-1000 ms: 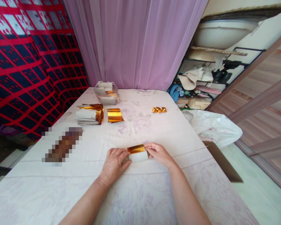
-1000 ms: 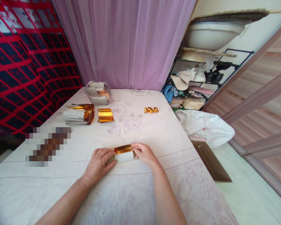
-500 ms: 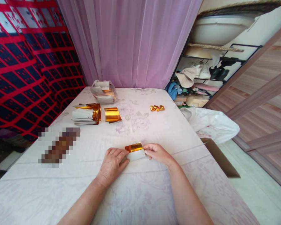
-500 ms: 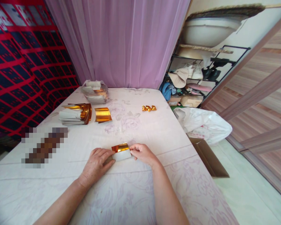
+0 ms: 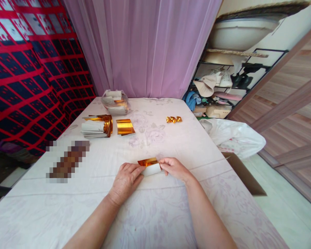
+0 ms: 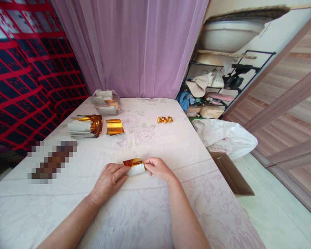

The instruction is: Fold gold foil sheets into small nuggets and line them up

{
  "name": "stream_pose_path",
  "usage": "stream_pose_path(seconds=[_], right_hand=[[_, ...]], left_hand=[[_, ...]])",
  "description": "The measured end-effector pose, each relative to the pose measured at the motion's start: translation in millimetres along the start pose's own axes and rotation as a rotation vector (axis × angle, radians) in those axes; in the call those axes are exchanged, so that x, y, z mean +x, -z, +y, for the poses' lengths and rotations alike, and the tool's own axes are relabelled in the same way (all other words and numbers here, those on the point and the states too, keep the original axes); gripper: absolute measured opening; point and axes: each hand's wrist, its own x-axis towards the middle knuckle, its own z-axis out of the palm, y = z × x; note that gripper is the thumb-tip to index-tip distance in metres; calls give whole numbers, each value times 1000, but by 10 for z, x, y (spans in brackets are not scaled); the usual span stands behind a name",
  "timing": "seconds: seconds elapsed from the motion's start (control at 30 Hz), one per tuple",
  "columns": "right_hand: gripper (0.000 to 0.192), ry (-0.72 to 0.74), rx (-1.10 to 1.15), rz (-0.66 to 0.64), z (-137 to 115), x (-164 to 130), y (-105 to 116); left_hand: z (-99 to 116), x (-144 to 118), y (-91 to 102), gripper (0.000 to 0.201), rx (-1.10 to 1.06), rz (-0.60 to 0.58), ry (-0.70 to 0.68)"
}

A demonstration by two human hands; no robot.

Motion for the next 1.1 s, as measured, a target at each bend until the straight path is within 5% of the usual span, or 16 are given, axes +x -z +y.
stream_pose_path(seconds=[0.27, 0.77, 1.1], right_hand=[[14, -11, -158, 32, 2, -19, -23], [22, 213, -250, 306, 50, 31, -146], [20, 546, -442, 433, -175, -88, -256]], left_hand=[[-2, -4, -4, 25, -11, 5, -24], [138, 12, 125, 22, -33, 93, -86], [259, 75, 63, 39, -105, 74, 80]])
